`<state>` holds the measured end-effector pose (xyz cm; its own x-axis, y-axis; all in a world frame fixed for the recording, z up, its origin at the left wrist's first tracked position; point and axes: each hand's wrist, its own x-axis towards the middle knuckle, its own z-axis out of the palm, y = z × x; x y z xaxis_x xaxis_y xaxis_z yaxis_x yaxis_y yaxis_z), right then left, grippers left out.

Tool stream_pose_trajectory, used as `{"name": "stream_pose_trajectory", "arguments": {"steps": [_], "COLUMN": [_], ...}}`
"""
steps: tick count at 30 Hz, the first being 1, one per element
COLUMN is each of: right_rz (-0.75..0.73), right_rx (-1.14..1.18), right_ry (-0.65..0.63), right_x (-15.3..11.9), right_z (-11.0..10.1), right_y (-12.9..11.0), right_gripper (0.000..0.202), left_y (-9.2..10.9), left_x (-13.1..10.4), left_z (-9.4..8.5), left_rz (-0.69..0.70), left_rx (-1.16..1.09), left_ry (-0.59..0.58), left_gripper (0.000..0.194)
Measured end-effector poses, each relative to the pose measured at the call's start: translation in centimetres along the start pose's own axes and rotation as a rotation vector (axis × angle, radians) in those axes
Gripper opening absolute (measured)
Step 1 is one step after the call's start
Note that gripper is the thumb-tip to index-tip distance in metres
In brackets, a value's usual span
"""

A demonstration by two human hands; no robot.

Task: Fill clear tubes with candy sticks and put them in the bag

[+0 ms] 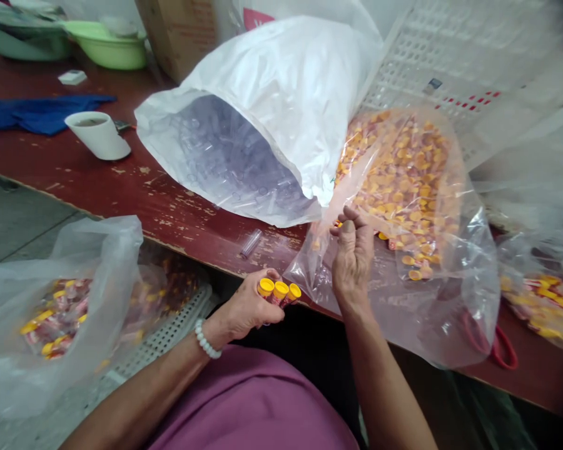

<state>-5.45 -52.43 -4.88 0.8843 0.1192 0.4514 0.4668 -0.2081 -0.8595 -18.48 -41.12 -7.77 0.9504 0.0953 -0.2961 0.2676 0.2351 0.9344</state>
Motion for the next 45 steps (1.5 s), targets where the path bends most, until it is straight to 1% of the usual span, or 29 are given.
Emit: {"name": "stream_pose_trajectory", "arguments": {"steps": [2,3,5,7,8,9,10,12,14,15,17,19,21,23,25,27,29,30,31,32,33,35,37,39,40,41,42,44,45], "right_rz": [-0.053,-0.107,-0.271,-0.418,-0.454,-0.456,-0.429,-0.340,-0.249,-0.208,-0.126,-0.074,-0.047,-0.032,-0.024,-0.005,0.038,0.067,0.083,0.069,0.027,-0.092,-0.186,-0.232,-0.240,-0.237,-0.218,-0.160,-0.152], "right_rx": [-0.075,-0.130,-0.260,-0.371,-0.390,-0.380,-0.351,-0.310,-0.380,-0.457,-0.618,-0.676,-0.670,-0.658,-0.648,-0.588,-0.392,-0.223,-0.095,-0.007,0.032,0.014,-0.020,-0.028,-0.027,-0.026,-0.024,-0.023,-0.030], "right_ry": [0.020,0.006,-0.111,-0.290,-0.359,-0.391,-0.375,-0.230,-0.051,-0.016,-0.043,-0.093,-0.124,-0.147,-0.149,-0.109,-0.062,-0.051,-0.104,-0.196,-0.291,-0.459,-0.609,-0.688,-0.677,-0.630,-0.550,-0.317,-0.198], "right_x": [0.2,-0.2,-1.7,-3.0,-3.4,-3.3,-2.8,-0.8,1.9,3.2,5.1,5.8,5.8,5.5,5.1,4.4,2.9,1.9,0.7,-0.5,-1.7,-3.6,-4.6,-4.6,-4.2,-3.8,-3.3,-2.3,-2.1], "right_z": [0.0,0.3,1.2,1.9,2.1,2.2,2.0,0.9,-0.4,-1.1,-2.0,-2.5,-2.6,-2.9,-3.4,-4.2,-4.9,-5.2,-5.3,-5.3,-5.1,-4.6,-4.2,-4.1,-4.3,-4.4,-4.4,-4.0,-3.5], "right_y": [0.2,0.0,-0.7,-1.3,-1.3,-1.1,-0.6,1.2,3.6,5.0,7.7,9.9,11.4,12.0,11.5,9.8,7.0,5.2,3.4,1.6,-0.1,-2.6,-3.9,-4.3,-4.3,-4.2,-4.0,-3.6,-3.4], "right_gripper": [0.037,0.037,0.037,0.040,0.041,0.040,0.037,0.029,0.023,0.023,0.022,0.020,0.018,0.015,0.013,0.015,0.022,0.026,0.027,0.026,0.023,0.022,0.024,0.027,0.029,0.030,0.029,0.027,0.027], "left_y": [0.1,0.1,0.1,0.1,0.1,0.2,0.3,0.6,0.9,1.0,1.0,1.0,0.8,0.6,0.5,0.5,0.6,0.6,0.6,0.7,0.7,0.6,0.6,0.6,0.7,0.7,0.8,1.0,1.1], "left_x": [0.0,0.0,0.1,0.2,0.2,0.2,0.2,0.2,0.2,0.1,-0.1,-0.2,-0.1,0.0,0.1,0.1,0.0,0.0,0.0,0.0,0.0,0.1,0.1,0.0,0.0,0.0,-0.1,-0.2,-0.3], "left_z": [0.1,0.2,0.6,0.9,0.9,0.8,0.7,0.3,-0.1,-0.3,-0.4,-0.2,-0.1,0.0,-0.1,-0.2,-0.3,-0.2,-0.1,0.0,0.2,0.5,0.8,0.8,0.8,0.7,0.7,0.8,1.0], "left_rz": [-0.057,-0.062,-0.035,0.006,0.016,0.017,0.009,-0.023,-0.054,-0.065,-0.061,-0.020,0.034,0.091,0.147,0.189,0.222,0.235,0.248,0.261,0.273,0.301,0.331,0.355,0.362,0.367,0.369,0.362,0.352], "left_rx": [-0.080,-0.095,-0.060,0.012,0.036,0.042,0.025,-0.049,-0.116,-0.135,-0.134,-0.091,-0.024,0.043,0.119,0.209,0.296,0.340,0.388,0.439,0.486,0.548,0.563,0.570,0.579,0.590,0.601,0.629,0.649], "left_ry": [-0.028,-0.035,-0.040,-0.025,-0.011,0.007,0.025,0.056,0.081,0.087,0.090,0.086,0.084,0.084,0.092,0.100,0.099,0.095,0.090,0.085,0.079,0.065,0.053,0.053,0.058,0.066,0.072,0.062,0.041], "left_gripper": [0.030,0.030,0.028,0.026,0.026,0.026,0.027,0.029,0.034,0.036,0.035,0.031,0.029,0.030,0.030,0.029,0.028,0.028,0.028,0.027,0.027,0.026,0.025,0.024,0.024,0.024,0.024,0.024,0.025]}}
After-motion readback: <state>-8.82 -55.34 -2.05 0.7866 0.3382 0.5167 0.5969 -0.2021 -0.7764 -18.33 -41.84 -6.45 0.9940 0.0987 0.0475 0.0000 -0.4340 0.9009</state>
